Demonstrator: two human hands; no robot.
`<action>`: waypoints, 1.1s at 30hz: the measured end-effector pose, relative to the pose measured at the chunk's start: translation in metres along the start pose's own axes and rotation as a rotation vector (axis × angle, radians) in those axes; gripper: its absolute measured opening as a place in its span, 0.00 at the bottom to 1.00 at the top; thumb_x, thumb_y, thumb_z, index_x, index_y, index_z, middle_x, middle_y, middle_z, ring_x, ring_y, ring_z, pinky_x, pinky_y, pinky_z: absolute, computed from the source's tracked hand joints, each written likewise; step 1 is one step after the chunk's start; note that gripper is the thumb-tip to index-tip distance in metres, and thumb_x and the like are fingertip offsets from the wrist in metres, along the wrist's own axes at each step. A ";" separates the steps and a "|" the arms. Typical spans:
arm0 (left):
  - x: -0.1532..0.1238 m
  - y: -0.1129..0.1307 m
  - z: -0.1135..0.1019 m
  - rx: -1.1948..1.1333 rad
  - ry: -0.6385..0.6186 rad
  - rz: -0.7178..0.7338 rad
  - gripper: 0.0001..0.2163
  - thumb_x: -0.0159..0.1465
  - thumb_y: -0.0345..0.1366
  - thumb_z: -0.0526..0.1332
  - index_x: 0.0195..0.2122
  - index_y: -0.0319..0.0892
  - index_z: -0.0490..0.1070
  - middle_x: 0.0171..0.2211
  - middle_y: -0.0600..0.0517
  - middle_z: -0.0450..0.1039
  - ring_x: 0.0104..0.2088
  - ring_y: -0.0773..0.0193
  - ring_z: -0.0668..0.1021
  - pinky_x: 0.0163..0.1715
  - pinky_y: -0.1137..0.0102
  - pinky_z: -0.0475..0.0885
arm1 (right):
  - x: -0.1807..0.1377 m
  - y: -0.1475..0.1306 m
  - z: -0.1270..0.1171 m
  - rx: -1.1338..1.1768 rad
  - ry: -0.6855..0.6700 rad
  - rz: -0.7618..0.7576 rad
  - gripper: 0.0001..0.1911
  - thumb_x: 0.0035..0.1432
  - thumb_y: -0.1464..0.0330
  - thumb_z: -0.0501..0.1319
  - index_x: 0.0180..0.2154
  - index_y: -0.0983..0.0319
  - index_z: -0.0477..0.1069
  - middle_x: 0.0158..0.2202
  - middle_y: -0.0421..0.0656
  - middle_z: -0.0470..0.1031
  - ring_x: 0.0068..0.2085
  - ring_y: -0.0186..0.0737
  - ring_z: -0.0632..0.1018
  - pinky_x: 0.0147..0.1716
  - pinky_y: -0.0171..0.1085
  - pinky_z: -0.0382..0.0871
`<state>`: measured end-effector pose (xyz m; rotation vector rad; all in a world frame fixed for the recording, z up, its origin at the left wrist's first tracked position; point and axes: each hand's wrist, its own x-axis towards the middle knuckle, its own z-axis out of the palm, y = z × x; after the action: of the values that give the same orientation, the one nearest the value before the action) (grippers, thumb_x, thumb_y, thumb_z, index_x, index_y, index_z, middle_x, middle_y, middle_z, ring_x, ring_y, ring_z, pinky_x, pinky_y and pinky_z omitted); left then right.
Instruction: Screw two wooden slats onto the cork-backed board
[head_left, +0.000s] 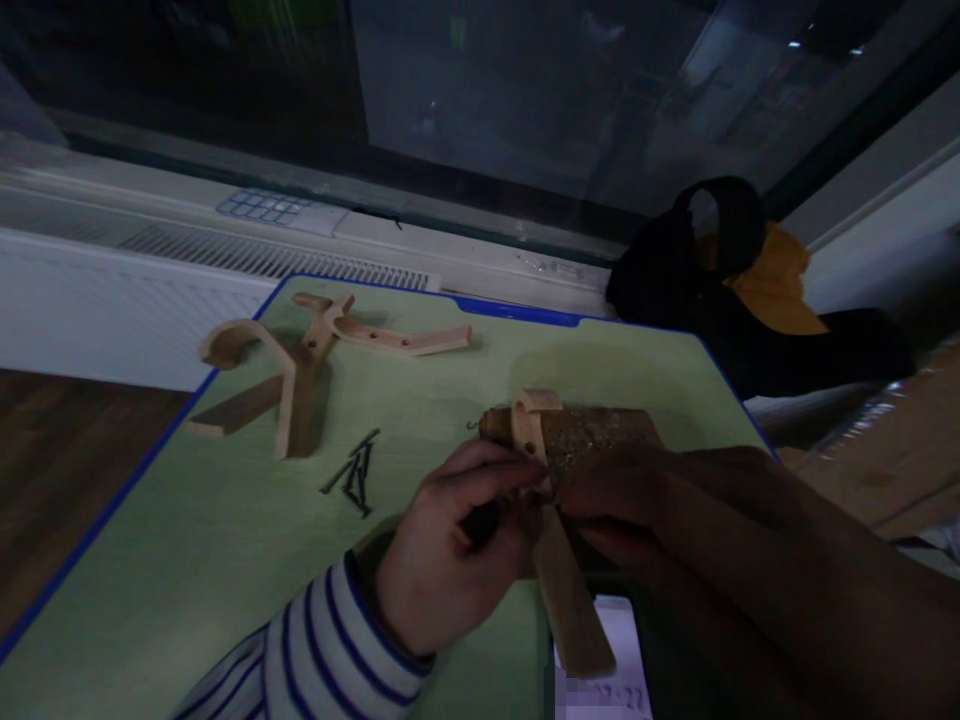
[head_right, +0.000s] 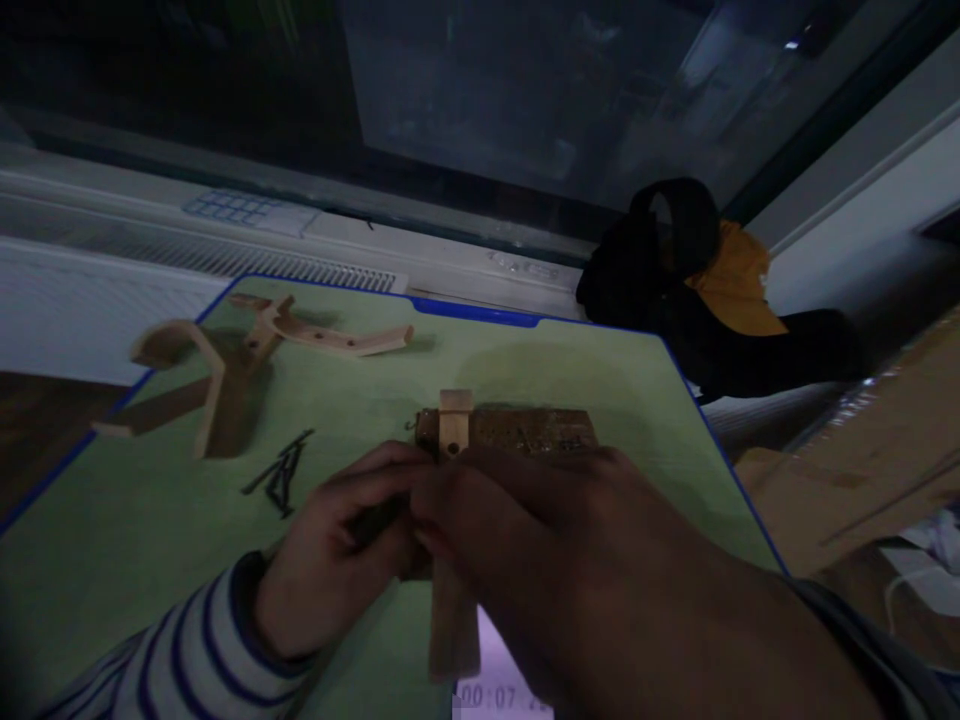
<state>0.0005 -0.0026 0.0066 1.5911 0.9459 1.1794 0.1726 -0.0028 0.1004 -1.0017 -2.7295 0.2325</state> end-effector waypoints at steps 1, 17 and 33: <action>0.000 0.000 -0.001 -0.002 0.021 -0.014 0.13 0.53 0.22 0.53 0.34 0.37 0.76 0.33 0.47 0.73 0.34 0.63 0.76 0.34 0.69 0.73 | -0.001 0.000 0.001 0.029 -0.029 0.011 0.13 0.59 0.73 0.51 0.45 0.55 0.62 0.34 0.36 0.76 0.29 0.33 0.76 0.27 0.33 0.71; 0.000 0.002 0.004 0.095 0.059 0.084 0.07 0.54 0.23 0.59 0.30 0.40 0.75 0.32 0.49 0.73 0.36 0.63 0.76 0.36 0.67 0.73 | 0.011 -0.008 0.008 -0.053 0.054 0.141 0.05 0.63 0.68 0.48 0.39 0.61 0.60 0.30 0.41 0.77 0.26 0.40 0.78 0.20 0.36 0.68; 0.001 -0.009 -0.002 0.188 0.027 0.204 0.07 0.57 0.24 0.61 0.29 0.42 0.76 0.31 0.51 0.74 0.34 0.64 0.75 0.35 0.69 0.72 | 0.008 0.001 -0.025 0.115 -0.128 -0.049 0.22 0.61 0.72 0.54 0.56 0.55 0.59 0.50 0.36 0.71 0.49 0.30 0.73 0.49 0.29 0.66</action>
<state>-0.0012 0.0016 -0.0009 1.8617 0.9519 1.2840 0.1739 0.0044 0.1252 -0.9172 -2.8138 0.4539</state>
